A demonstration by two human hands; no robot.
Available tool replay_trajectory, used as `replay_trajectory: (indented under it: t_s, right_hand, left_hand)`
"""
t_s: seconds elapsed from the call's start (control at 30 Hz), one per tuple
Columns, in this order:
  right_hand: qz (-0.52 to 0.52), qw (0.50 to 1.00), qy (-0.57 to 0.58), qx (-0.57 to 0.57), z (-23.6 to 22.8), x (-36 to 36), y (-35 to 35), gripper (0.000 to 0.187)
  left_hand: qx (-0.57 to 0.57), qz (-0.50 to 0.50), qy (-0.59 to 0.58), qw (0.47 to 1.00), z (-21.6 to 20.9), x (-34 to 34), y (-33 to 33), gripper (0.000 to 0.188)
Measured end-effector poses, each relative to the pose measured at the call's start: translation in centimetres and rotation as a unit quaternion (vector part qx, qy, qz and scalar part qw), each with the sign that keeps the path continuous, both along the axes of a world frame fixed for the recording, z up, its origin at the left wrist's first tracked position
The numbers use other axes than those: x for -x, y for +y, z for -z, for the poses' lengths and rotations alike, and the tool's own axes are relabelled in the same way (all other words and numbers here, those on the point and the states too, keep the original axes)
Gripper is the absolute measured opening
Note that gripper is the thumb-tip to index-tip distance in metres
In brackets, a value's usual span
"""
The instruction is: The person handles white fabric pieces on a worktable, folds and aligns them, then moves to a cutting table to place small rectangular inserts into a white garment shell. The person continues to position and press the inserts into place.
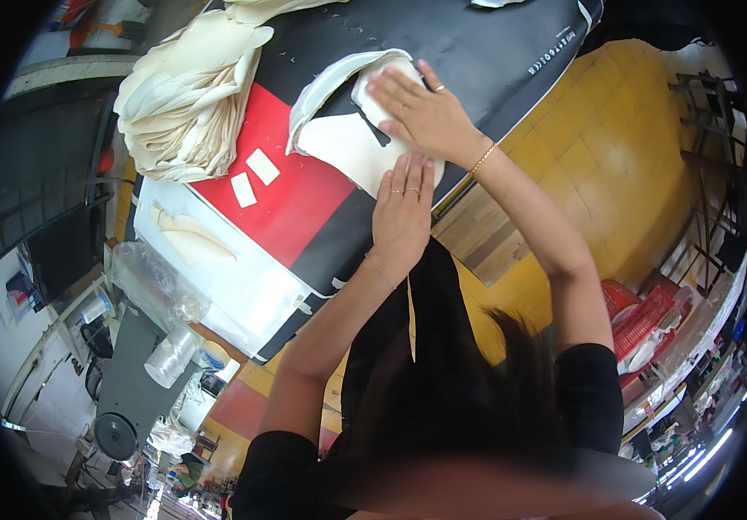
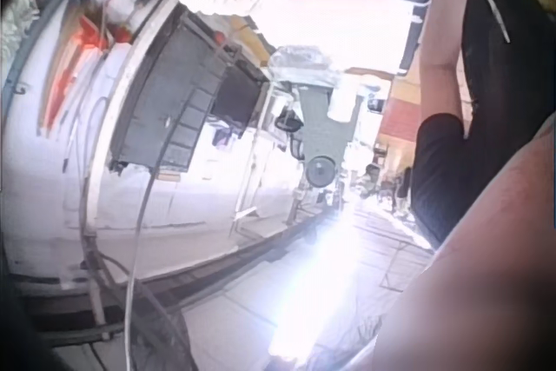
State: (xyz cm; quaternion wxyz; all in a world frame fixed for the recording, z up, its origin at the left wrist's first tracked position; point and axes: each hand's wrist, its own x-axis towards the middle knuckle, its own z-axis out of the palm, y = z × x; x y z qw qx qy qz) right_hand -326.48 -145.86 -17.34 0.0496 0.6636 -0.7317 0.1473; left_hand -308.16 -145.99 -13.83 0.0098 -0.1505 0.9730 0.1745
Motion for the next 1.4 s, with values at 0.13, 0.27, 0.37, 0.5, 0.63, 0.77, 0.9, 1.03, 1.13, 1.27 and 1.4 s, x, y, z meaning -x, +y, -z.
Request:
replay_trajectory:
  t_s: [0.13, 0.27, 0.37, 0.5, 0.63, 0.77, 0.9, 1.03, 1.13, 1.27, 1.4]
  right_hand:
    - [0.19, 0.956, -0.184, 0.127, -2.0, -2.3, 1.6, 0.046]
    - [0.404, 0.811, -0.416, 0.08, -3.0, -5.5, 4.4, 0.054]
    - [0.405, 0.787, -0.455, 0.097, -2.9, -6.4, 3.9, 0.055]
    - [0.307, 0.861, -0.346, 0.212, -3.7, -6.8, 4.5, 0.046]
    - [0.285, 0.94, -0.067, 0.178, -4.7, -6.9, 6.6, 0.054]
    - [0.057, 0.989, -0.119, 0.066, -3.7, -7.6, 6.2, 0.065]
    - [0.044, 0.992, -0.114, -0.038, -1.3, -7.2, 4.5, 0.079]
    - [0.042, 0.991, -0.113, -0.06, -0.4, -7.1, 4.2, 0.085]
    - [0.048, 0.991, -0.099, -0.078, -0.6, -7.1, 4.0, 0.089]
    - [0.057, 0.99, -0.092, -0.088, -1.5, -7.2, 3.1, 0.09]
    - [0.069, 0.986, -0.081, -0.13, -1.9, -7.6, 1.9, 0.091]
  left_hand:
    - [-0.108, -0.081, 0.107, 0.985, -4.6, -2.3, -3.6, 0.038]
    - [0.079, -0.244, 0.234, 0.938, -7.0, -1.1, -10.6, 0.03]
    - [0.104, -0.263, 0.137, 0.949, -6.5, 2.3, -13.9, 0.027]
    - [-0.03, -0.312, 0.016, 0.95, -5.6, 3.3, -16.1, 0.031]
    - [-0.111, -0.274, 0.253, 0.921, -2.7, 3.7, -15.2, 0.024]
    - [-0.069, -0.246, 0.278, 0.926, -0.2, 4.3, -15.3, 0.023]
    - [-0.066, -0.251, 0.27, 0.927, 0.4, 4.4, -15.9, 0.023]
    - [-0.153, -0.326, 0.219, 0.907, 0.4, 3.8, -16.9, 0.021]
    - [-0.152, -0.339, 0.232, 0.899, 1.2, 3.2, -17.7, 0.021]
    - [-0.105, -0.317, 0.259, 0.906, 2.6, 2.9, -18.7, 0.024]
    - [-0.163, -0.316, 0.235, 0.905, 2.9, 2.3, -19.6, 0.026]
